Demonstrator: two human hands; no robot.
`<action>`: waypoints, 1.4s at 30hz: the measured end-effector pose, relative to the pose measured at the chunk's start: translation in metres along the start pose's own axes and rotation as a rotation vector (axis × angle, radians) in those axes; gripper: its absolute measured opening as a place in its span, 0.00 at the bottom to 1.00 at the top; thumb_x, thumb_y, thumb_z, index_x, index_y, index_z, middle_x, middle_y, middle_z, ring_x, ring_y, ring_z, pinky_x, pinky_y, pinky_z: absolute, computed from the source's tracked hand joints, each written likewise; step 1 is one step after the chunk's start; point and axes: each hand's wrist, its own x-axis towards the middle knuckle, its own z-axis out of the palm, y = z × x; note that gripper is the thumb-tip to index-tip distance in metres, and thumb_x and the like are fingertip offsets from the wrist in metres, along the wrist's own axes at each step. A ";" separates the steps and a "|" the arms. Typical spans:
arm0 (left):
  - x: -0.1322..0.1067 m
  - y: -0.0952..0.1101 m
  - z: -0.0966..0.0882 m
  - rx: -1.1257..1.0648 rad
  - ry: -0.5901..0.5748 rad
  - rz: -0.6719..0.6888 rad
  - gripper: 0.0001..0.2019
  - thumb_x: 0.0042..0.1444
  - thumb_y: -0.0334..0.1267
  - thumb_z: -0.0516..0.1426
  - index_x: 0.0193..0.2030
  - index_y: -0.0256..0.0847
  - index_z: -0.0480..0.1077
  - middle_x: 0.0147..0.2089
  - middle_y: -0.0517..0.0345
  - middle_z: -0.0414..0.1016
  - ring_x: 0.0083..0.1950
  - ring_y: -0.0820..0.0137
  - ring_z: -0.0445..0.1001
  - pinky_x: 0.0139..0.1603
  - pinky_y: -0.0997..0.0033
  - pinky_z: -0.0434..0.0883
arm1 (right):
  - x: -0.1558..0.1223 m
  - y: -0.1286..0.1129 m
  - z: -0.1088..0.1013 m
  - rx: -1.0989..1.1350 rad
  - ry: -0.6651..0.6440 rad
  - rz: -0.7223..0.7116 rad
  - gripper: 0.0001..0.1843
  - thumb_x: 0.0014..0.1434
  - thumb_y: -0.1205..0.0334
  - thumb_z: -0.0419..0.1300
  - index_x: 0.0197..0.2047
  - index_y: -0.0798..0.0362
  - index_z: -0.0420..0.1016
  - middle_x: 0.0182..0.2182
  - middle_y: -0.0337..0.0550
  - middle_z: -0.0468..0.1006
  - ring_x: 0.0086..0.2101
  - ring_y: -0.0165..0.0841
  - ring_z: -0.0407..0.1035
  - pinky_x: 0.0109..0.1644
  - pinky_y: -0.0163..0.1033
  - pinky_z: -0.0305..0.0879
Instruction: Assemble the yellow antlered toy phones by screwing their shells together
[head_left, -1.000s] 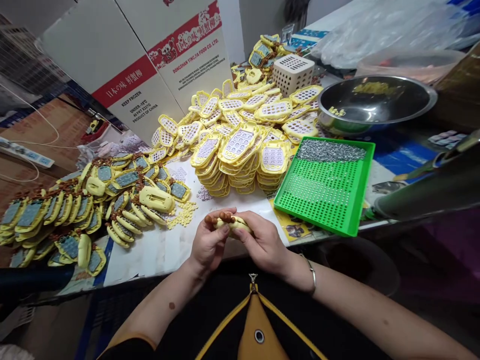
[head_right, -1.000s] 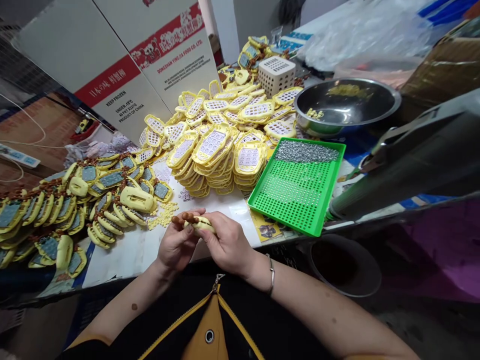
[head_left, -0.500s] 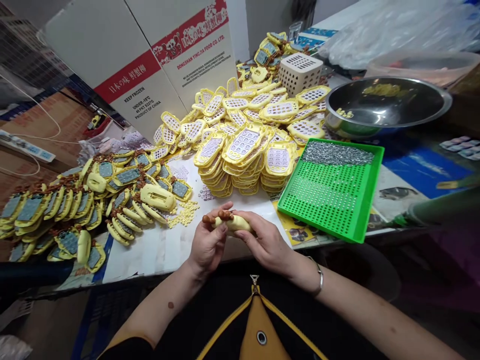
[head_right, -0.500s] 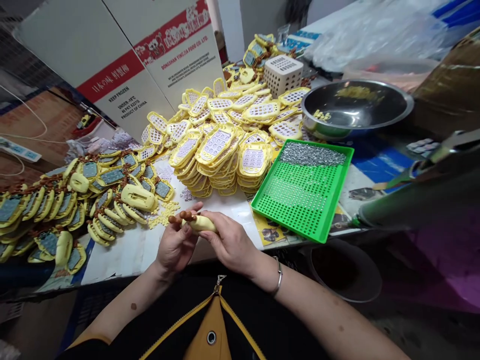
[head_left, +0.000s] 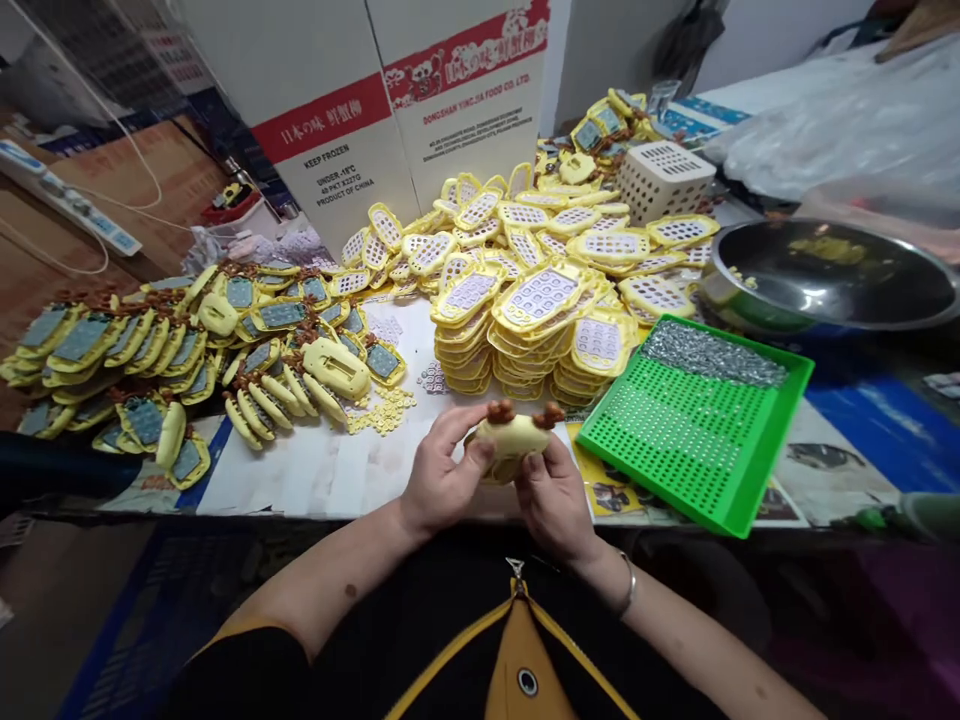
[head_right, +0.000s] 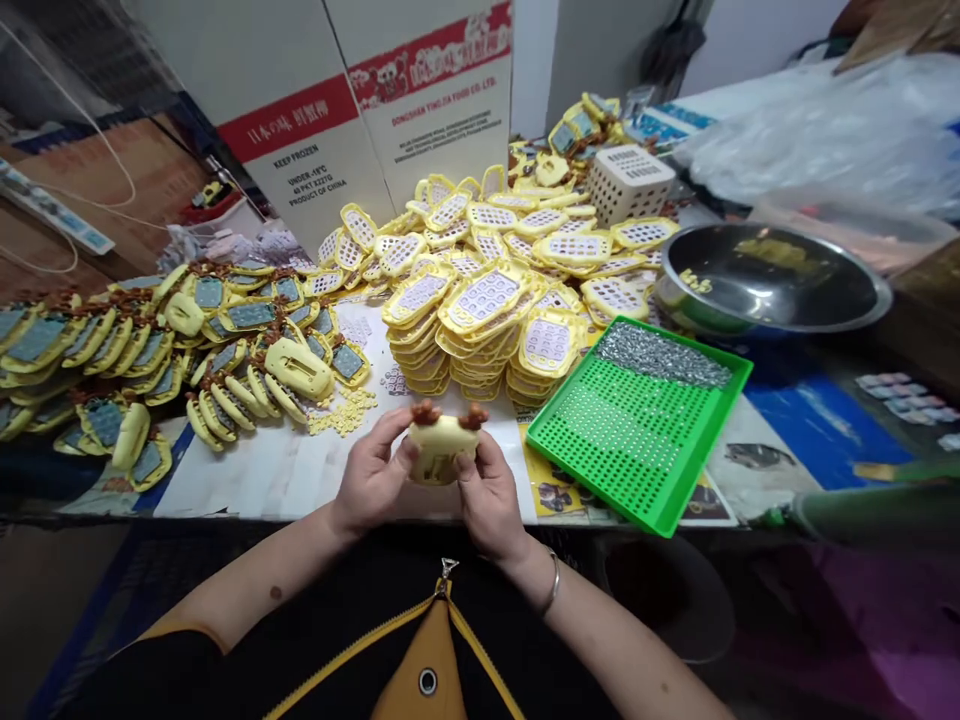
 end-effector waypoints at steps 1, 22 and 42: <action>0.000 -0.001 -0.001 0.060 -0.025 0.024 0.18 0.63 0.44 0.56 0.55 0.39 0.74 0.52 0.45 0.79 0.54 0.61 0.76 0.62 0.56 0.67 | 0.001 0.002 0.001 0.077 -0.009 0.050 0.17 0.61 0.46 0.60 0.52 0.41 0.73 0.51 0.41 0.79 0.49 0.35 0.75 0.50 0.42 0.75; -0.005 -0.010 -0.021 0.603 -0.433 0.039 0.14 0.61 0.33 0.52 0.53 0.35 0.69 0.48 0.47 0.80 0.47 0.58 0.78 0.46 0.57 0.76 | 0.018 -0.026 -0.013 -0.624 -0.189 0.003 0.11 0.56 0.54 0.66 0.40 0.49 0.75 0.31 0.40 0.78 0.32 0.32 0.72 0.38 0.39 0.72; -0.017 -0.022 -0.029 0.572 -0.354 -0.071 0.14 0.61 0.36 0.55 0.52 0.36 0.70 0.47 0.47 0.80 0.46 0.59 0.78 0.46 0.59 0.75 | 0.016 -0.022 -0.012 -0.856 -0.173 -0.246 0.21 0.57 0.53 0.65 0.53 0.47 0.71 0.44 0.49 0.76 0.43 0.40 0.72 0.48 0.50 0.72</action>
